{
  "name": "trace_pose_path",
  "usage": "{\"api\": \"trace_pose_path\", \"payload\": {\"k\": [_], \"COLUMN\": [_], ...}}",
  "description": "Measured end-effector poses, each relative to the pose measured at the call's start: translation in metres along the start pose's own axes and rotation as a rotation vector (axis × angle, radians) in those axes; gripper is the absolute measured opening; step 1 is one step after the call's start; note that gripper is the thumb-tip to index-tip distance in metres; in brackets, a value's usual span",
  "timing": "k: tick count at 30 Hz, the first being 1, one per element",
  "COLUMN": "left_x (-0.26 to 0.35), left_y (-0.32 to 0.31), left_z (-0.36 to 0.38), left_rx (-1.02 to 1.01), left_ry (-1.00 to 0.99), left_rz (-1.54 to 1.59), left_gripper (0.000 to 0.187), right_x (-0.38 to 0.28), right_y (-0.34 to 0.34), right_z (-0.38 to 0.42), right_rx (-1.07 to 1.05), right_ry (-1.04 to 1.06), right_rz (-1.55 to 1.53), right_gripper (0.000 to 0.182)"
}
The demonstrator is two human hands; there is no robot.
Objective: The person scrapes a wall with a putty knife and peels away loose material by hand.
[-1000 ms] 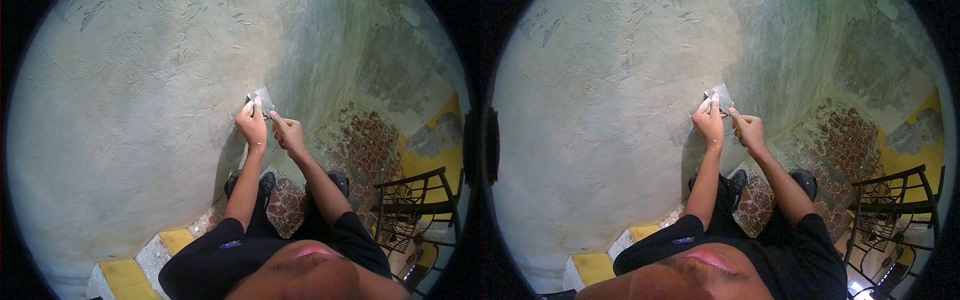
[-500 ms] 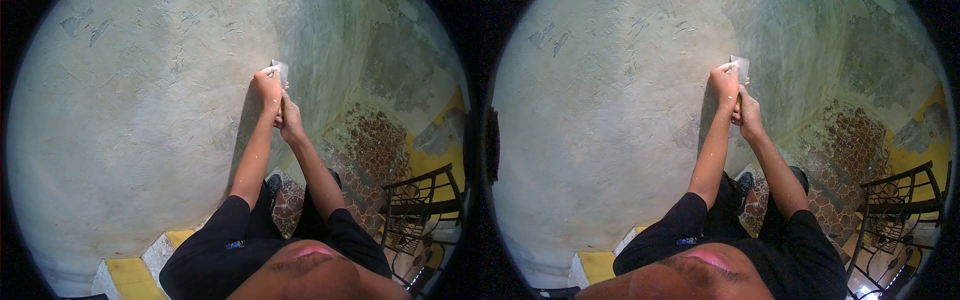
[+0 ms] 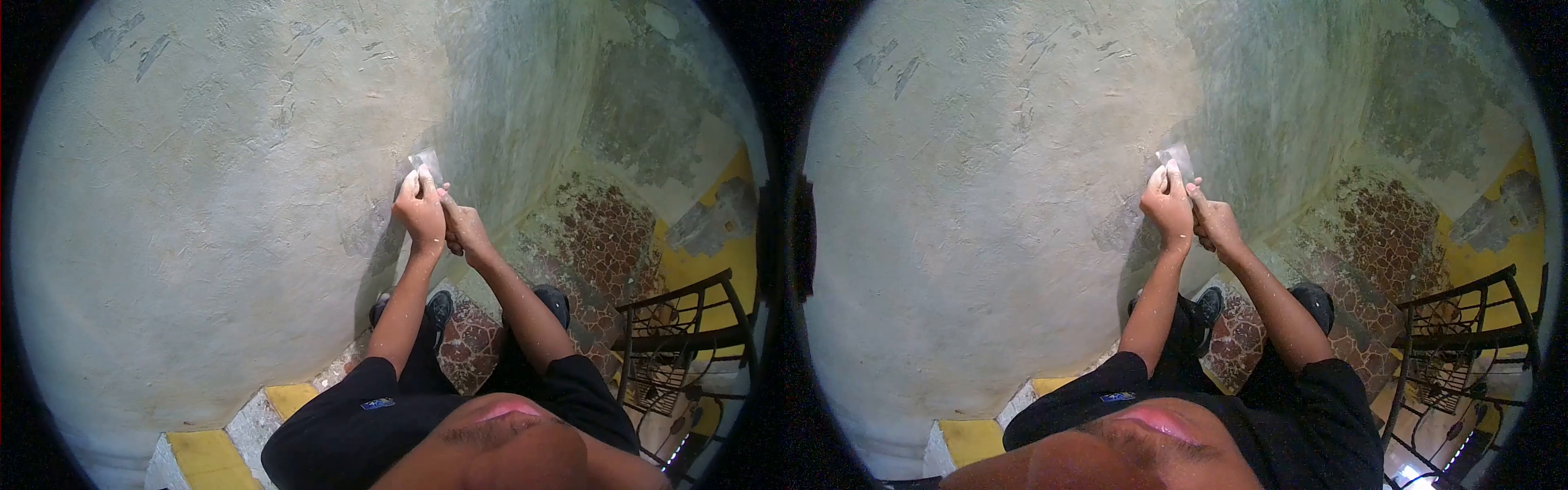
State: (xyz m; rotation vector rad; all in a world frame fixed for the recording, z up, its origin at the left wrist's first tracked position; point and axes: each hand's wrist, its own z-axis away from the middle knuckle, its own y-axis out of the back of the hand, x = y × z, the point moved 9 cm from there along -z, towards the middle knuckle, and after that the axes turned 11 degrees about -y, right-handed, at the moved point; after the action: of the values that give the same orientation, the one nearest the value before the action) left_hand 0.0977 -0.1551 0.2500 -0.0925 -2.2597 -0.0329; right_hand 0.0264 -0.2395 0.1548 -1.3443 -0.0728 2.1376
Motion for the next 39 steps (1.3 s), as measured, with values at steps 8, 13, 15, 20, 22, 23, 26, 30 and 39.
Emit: {"api": "trace_pose_path", "payload": {"k": [8, 13, 15, 20, 22, 23, 26, 30, 39], "left_x": [0.002, 0.004, 0.009, 0.022, 0.029, 0.034, 0.039, 0.014, 0.026], "left_y": [0.027, 0.026, 0.019, -0.008, -0.021, -0.029, -0.069, -0.111, 0.012], "left_z": [0.004, -0.008, -0.016, -0.039, -0.047, -0.053, -0.080, -0.074, -0.012], "left_rx": [0.018, 0.000, -0.025, -0.048, -0.028, -0.060, -0.189, -0.273, -0.205], "left_ry": [0.014, 0.102, 0.116, 0.007, 0.021, -0.034, -0.177, -0.261, -0.044], "left_rz": [-0.073, -0.050, -0.042, -0.095, -0.057, -0.107, -0.234, -0.370, -0.320], "left_gripper": [0.028, 0.032, 0.031, 0.025, 0.021, 0.021, 0.023, 0.032, 0.027], "right_x": [0.019, 0.017, 0.011, -0.014, -0.026, -0.034, -0.067, -0.071, 0.018], "right_y": [-0.023, -0.041, -0.042, -0.031, -0.031, -0.027, -0.013, -0.001, -0.047], "right_z": [0.006, 0.011, 0.010, 0.008, 0.008, 0.009, -0.017, -0.035, 0.027], "right_rx": [-0.082, -0.157, -0.170, -0.186, -0.251, -0.235, -0.202, -0.326, -0.356], "right_ry": [-0.094, -0.117, -0.116, -0.120, -0.053, -0.022, 0.109, 0.301, -0.109], "right_rz": [-0.015, -0.144, -0.167, -0.212, -0.246, -0.266, -0.352, -0.411, -0.277], "right_gripper": [0.058, 0.057, 0.057, 0.056, 0.056, 0.056, 0.057, 0.058, 0.052]}}
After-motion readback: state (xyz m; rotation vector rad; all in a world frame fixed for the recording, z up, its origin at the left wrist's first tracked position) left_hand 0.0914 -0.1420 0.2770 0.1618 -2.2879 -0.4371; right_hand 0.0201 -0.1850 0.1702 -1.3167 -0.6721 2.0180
